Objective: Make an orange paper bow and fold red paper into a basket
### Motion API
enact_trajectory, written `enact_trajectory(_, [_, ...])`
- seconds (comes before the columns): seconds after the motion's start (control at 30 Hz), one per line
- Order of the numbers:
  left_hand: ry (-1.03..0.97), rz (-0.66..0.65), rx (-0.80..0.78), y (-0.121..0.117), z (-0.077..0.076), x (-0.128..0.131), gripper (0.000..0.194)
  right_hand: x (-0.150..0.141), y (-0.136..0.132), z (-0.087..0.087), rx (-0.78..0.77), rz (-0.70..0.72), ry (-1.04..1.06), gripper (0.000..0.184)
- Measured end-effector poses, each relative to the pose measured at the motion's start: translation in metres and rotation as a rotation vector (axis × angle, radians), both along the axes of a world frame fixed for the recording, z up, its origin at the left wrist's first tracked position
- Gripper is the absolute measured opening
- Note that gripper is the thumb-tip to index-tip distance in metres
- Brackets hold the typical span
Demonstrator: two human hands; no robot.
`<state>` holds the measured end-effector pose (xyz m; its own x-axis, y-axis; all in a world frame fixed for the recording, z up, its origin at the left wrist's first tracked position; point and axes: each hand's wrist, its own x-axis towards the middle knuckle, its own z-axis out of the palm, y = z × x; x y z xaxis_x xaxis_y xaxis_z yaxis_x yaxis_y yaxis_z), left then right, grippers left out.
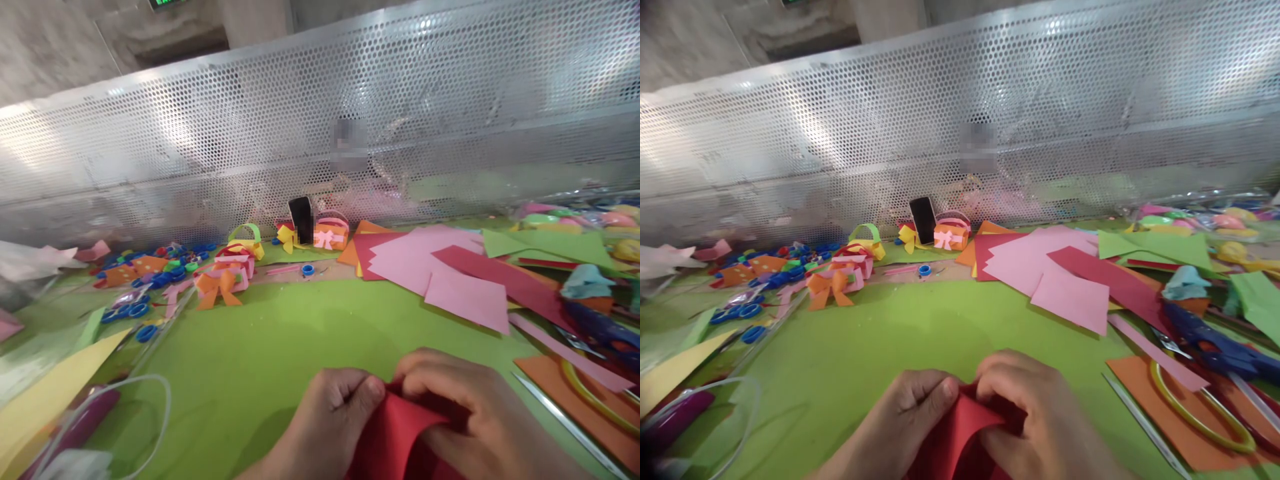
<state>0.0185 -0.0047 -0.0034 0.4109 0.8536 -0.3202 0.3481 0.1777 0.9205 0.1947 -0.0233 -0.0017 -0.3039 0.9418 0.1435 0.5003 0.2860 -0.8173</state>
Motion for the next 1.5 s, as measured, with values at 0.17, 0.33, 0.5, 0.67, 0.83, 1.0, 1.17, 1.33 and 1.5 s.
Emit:
enact_trajectory(0.17, [0.022, -0.045, 0.029, 0.0, 0.002, -0.001, 0.051, -0.004, -0.003, -0.001, -0.022, -0.157, -0.004, 0.019])
enact_trajectory(0.33, [0.039, -0.038, 0.052, -0.001, 0.001, -0.001, 0.044, -0.006, -0.001, 0.001, -0.054, -0.153, 0.072, 0.027])
enact_trajectory(0.5, [0.108, -0.057, 0.11, -0.001, 0.004, 0.001, 0.037, -0.003, 0.002, 0.0, 0.049, -0.053, -0.019, 0.027])
enact_trajectory(0.67, [0.049, -0.005, 0.033, 0.001, 0.004, 0.001, 0.044, 0.002, 0.005, -0.002, 0.077, 0.024, -0.114, 0.036])
enact_trajectory(0.83, [-0.143, 0.096, -0.15, 0.004, -0.012, -0.003, 0.058, 0.003, 0.005, 0.006, 0.046, -0.066, -0.085, 0.032])
enact_trajectory(1.0, [-0.255, 0.144, -0.256, 0.006, -0.025, -0.003, 0.06, -0.001, 0.004, 0.016, -0.12, -0.025, -0.029, 0.011])
enact_trajectory(1.17, [-0.177, 0.109, -0.176, 0.006, -0.019, -0.002, 0.061, -0.004, 0.002, 0.016, -0.149, -0.044, 0.039, 0.013])
enact_trajectory(1.33, [-0.011, 0.013, 0.034, 0.004, -0.002, -0.002, 0.055, -0.004, 0.003, 0.014, -0.213, -0.104, 0.023, 0.009])
enact_trajectory(1.5, [-0.015, -0.053, 0.089, 0.002, 0.005, -0.001, 0.033, -0.007, 0.002, 0.017, -0.234, -0.15, 0.009, 0.006])
